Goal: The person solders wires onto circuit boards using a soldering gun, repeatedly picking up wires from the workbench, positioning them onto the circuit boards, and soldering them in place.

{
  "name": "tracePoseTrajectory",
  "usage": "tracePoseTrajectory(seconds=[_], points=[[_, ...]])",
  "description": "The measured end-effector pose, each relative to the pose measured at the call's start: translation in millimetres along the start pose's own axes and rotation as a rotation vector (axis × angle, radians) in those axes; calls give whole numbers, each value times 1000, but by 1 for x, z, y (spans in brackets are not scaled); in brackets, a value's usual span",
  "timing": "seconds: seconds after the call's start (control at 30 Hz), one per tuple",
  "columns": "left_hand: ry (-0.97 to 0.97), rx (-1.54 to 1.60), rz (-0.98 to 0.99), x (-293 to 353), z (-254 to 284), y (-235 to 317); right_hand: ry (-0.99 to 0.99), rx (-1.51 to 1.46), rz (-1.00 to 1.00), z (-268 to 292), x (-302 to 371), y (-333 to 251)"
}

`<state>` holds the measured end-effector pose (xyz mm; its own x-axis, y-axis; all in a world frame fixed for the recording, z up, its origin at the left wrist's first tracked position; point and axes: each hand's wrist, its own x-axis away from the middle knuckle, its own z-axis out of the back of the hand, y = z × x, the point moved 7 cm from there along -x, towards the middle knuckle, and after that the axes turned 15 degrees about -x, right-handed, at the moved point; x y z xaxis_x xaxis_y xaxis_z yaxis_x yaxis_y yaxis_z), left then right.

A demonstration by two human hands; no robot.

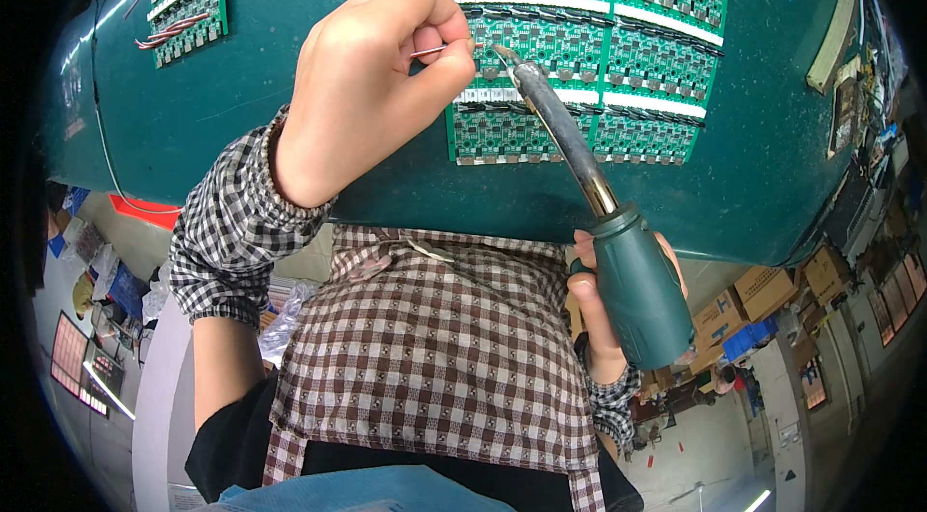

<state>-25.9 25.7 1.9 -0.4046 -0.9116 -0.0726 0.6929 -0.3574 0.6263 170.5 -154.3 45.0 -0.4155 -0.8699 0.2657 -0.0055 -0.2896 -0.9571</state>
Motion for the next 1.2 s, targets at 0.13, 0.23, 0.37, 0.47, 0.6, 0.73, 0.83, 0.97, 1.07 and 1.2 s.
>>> tracePoseTrajectory(seconds=[0.13,0.23,0.37,0.47,0.6,0.73,0.83,0.97,1.07,1.2], points=[[-6,-9,4,-1,0,-1,0,-33,10,-3,-3,-1],[1,-12,3,-1,-1,-1,6,-22,12,-1,-4,0],[-7,7,-9,-6,-3,6,8,-31,39,3,-4,-6],[15,37,-47,-9,-2,10,51,-297,15,16,-3,-9],[-117,10,11,-9,-5,10,223,-302,211,85,-18,-28],[-195,100,188,1,1,-2,560,-227,592,171,7,-84],[-225,124,197,-1,2,-10,879,55,898,199,-2,-79],[-238,138,174,1,2,-10,1028,56,614,227,-54,-45],[-259,112,143,1,1,-13,927,35,705,223,-72,-49],[-197,82,163,1,1,-14,901,-5,692,199,-67,-48]])
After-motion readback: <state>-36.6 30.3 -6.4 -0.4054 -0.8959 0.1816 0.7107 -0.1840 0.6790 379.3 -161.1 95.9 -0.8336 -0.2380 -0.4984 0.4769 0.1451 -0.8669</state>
